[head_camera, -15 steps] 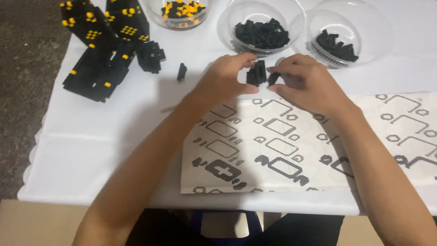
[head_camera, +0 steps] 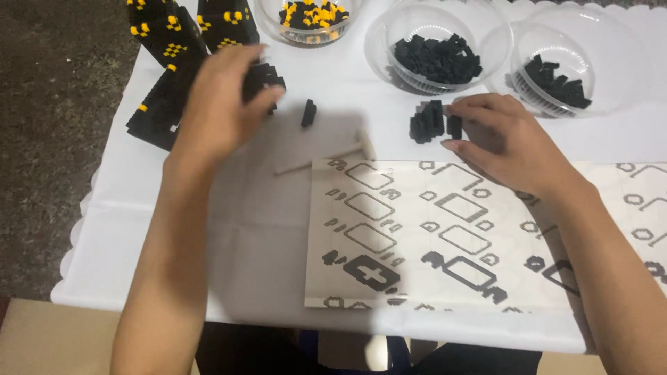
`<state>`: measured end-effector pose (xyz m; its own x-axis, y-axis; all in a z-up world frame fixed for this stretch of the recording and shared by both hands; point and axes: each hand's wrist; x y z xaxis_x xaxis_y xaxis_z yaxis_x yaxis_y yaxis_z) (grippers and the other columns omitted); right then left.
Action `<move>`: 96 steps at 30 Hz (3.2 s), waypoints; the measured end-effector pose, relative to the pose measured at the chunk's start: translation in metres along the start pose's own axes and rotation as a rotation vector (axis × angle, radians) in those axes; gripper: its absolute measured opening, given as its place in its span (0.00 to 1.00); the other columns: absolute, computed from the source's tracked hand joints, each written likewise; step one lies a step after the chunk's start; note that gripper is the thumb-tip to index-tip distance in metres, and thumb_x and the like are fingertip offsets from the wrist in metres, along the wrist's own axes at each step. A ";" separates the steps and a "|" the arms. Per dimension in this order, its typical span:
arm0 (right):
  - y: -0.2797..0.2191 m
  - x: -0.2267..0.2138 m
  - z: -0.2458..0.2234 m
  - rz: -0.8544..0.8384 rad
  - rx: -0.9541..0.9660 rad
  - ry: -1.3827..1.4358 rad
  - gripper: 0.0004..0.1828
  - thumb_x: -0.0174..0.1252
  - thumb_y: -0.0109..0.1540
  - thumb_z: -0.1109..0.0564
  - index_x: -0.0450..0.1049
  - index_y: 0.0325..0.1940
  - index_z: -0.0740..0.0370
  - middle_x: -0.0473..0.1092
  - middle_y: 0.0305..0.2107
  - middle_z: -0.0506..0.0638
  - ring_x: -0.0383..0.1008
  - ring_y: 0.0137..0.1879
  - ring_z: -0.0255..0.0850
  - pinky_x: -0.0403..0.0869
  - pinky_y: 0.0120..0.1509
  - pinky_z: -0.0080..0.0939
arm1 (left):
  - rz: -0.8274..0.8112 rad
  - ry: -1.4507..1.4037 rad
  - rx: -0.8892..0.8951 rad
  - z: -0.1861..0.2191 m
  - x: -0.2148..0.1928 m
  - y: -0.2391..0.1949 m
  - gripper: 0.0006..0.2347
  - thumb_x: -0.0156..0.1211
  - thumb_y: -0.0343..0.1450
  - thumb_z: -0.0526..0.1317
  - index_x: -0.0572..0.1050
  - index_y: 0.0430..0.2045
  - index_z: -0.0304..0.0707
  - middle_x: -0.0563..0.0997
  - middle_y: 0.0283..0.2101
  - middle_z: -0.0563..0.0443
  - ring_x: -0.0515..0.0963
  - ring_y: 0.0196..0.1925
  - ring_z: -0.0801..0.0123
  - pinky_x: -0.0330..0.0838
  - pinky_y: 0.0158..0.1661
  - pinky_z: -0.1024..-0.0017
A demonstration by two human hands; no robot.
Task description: Assembling a toy gun using small interlocking plastic bricks
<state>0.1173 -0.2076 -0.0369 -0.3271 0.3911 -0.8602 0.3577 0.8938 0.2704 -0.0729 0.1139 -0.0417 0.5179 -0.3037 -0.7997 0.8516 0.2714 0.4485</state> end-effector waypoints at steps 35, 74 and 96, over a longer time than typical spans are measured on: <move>-0.006 0.008 0.006 0.031 -0.040 -0.174 0.23 0.59 0.61 0.54 0.73 0.57 0.71 0.69 0.53 0.61 0.66 0.57 0.53 0.65 0.63 0.50 | -0.180 0.031 -0.065 0.023 -0.023 -0.014 0.16 0.68 0.57 0.38 0.71 0.37 0.40 0.73 0.40 0.51 0.72 0.41 0.57 0.64 0.35 0.60; -0.002 -0.002 -0.003 0.464 0.090 0.056 0.07 0.58 0.60 0.55 0.79 0.33 0.58 0.72 0.15 0.51 0.72 0.22 0.42 0.70 0.25 0.34 | -0.478 0.092 0.246 0.120 0.163 0.172 0.07 0.60 0.64 0.31 0.71 0.31 0.46 0.75 0.34 0.55 0.78 0.37 0.64 0.73 0.38 0.66; -0.002 0.004 0.004 0.463 0.130 0.043 0.05 0.59 0.60 0.54 0.79 0.33 0.55 0.71 0.14 0.49 0.70 0.21 0.42 0.70 0.26 0.35 | -0.500 0.037 0.217 0.130 0.147 0.167 0.09 0.57 0.65 0.30 0.71 0.36 0.44 0.75 0.36 0.55 0.76 0.41 0.62 0.72 0.43 0.64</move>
<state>0.1188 -0.2085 -0.0429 -0.1424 0.7528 -0.6427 0.5800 0.5896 0.5621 0.1560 -0.0043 -0.0325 0.0457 -0.3144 -0.9482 0.9924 -0.0939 0.0790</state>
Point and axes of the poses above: each hand's wrist, its own y-axis towards the middle knuckle, its own x-axis out of the palm, z = x × y
